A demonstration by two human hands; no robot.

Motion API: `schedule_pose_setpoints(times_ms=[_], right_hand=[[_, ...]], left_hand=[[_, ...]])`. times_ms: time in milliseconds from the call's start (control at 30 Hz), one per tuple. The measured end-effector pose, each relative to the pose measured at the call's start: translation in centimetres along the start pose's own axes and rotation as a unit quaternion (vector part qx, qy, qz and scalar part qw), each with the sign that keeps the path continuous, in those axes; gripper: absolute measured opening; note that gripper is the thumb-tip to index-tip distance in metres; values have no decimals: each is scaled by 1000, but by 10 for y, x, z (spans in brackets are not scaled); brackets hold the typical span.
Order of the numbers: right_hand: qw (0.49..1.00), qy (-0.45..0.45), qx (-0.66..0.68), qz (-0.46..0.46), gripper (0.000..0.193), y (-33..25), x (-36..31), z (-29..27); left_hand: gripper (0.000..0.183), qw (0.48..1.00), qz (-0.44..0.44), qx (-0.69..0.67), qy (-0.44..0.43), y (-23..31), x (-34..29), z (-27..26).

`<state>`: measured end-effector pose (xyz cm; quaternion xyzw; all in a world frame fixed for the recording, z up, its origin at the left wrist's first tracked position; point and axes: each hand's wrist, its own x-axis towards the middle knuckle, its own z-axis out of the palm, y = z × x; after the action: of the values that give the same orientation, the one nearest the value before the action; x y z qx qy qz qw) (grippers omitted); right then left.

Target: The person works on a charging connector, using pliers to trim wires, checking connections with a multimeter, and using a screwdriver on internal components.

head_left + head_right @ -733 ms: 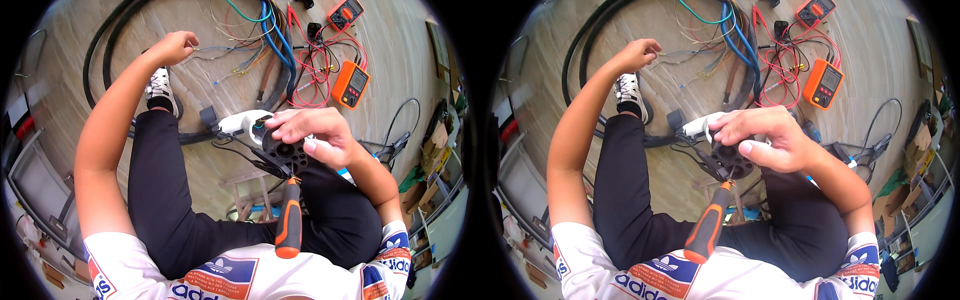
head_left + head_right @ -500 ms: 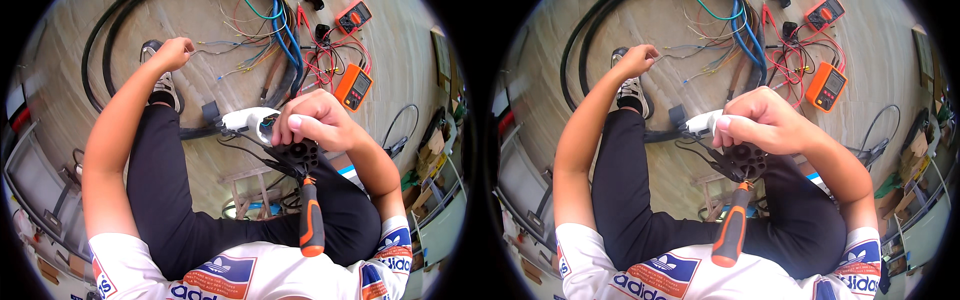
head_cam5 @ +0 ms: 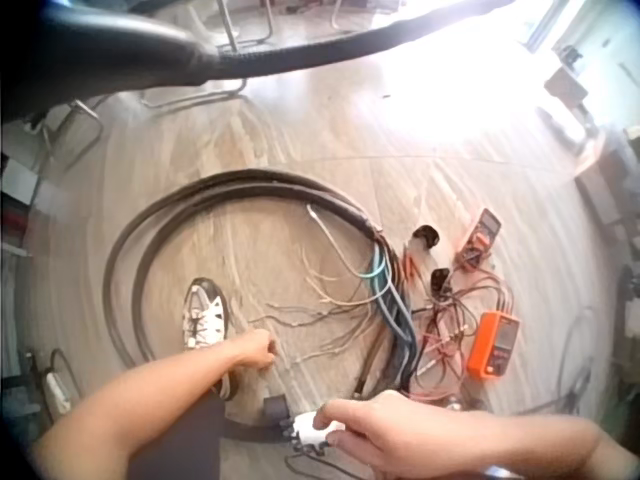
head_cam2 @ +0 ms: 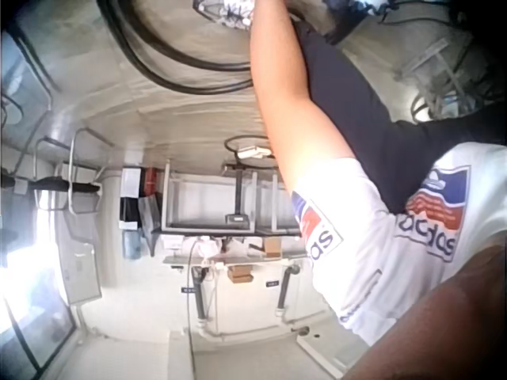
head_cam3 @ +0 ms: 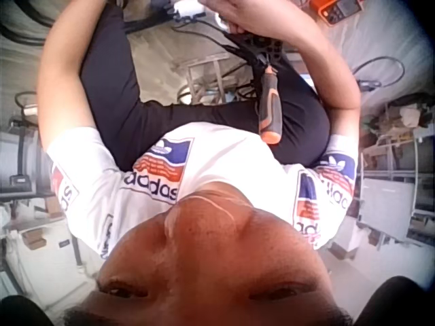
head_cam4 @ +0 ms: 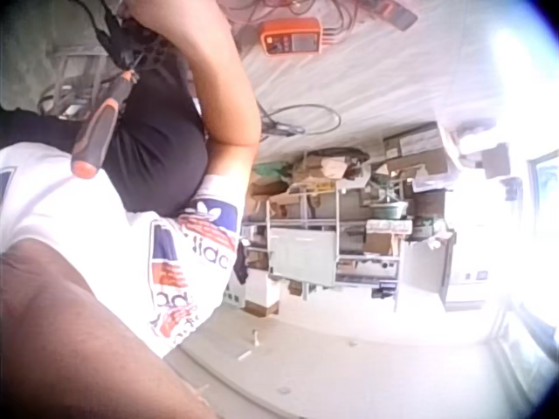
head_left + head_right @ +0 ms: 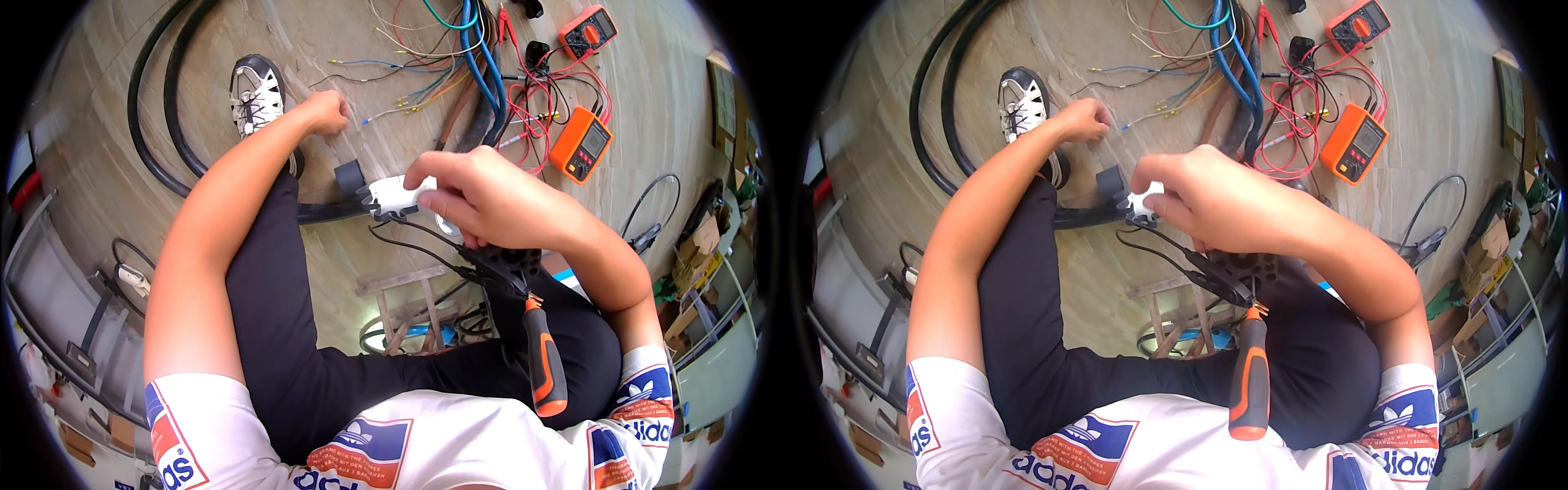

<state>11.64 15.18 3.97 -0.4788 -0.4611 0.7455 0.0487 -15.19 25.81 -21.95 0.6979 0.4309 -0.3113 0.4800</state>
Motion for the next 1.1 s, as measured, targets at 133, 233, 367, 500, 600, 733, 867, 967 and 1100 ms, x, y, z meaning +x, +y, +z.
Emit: schedule_pose_setpoints(times_ms=[133,233,367,500,600,733,867,967,1100], right_hand=[[993,-17,-69,-97,20,9,7,7],[984,-14,-74,-162,20,15,13,11],[978,-45,-105,-175,20,14,19,12],[972,-27,-122,-201,20,16,22,15],[966,-2,-140,-219,21,21,25,16],[964,17,-148,-220,23,23,25,14],[967,-6,-161,-199,25,24,24,14],[968,-22,-164,-189,25,24,23,15],[962,-13,-167,-214,24,27,24,17]], left_hand=[[19,997,47,45,49,2,-5,-3],[20,984,43,73,160,1,-9,-24],[28,950,69,112,285,-8,-17,-50],[28,931,64,200,298,-14,-19,-41],[25,962,47,149,225,-18,-13,-40],[23,979,103,12,178,-13,-18,-50],[19,982,97,68,145,-21,-25,-56],[21,980,102,109,131,-23,-27,-54],[25,971,42,198,130,-6,-28,-56]])
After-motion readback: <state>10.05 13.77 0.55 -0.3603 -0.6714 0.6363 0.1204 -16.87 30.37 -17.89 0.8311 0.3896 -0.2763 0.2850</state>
